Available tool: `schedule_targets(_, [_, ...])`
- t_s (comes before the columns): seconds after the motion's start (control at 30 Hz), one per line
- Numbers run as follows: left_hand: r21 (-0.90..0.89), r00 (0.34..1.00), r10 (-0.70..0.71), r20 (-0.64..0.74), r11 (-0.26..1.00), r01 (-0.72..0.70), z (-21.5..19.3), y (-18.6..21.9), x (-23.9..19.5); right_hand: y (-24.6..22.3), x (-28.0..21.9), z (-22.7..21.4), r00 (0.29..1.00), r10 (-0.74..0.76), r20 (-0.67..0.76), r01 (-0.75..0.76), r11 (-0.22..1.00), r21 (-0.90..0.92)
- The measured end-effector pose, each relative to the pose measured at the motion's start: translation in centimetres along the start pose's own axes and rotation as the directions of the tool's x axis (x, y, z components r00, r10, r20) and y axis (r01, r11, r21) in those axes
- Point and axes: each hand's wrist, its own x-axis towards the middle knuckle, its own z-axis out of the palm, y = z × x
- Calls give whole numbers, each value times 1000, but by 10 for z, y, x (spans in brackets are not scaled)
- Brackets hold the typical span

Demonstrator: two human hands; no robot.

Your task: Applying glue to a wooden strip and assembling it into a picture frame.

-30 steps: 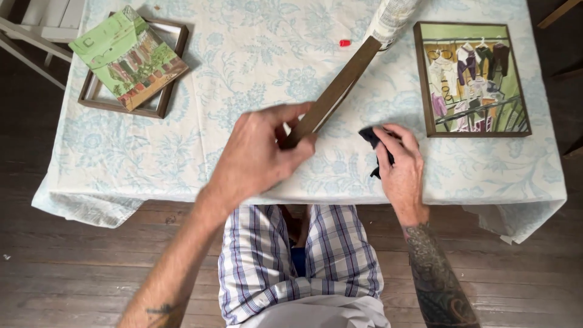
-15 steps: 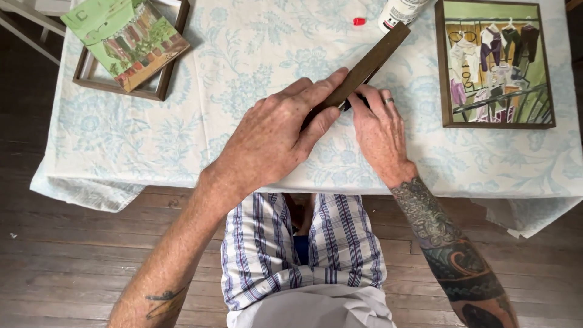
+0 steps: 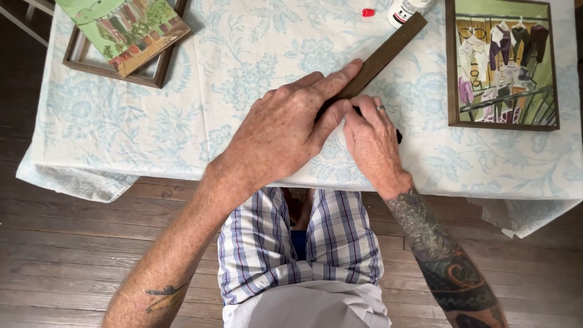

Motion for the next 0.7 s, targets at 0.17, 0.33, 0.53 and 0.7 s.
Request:
schedule_targets(0.17, [-17,1000,7,-2,1000,-7,0,1,-1,-17,-19,12,993,18,112,-14,999,-29])
schedule_targets(0.33, [-5,1000,-23,19,1000,23,0,2,0,-58,-27,5,993,-80,92,78,997,22])
schedule_targets(0.53, [-18,999,-27,31,999,28,-2,4,0,-45,-25,-1,982,-38,187,42,999,-16])
schedule_targets(0.7, [0,1000,11,16,1000,-11,1,1,-2,3,-15,5,967,46,251,-5,987,-159])
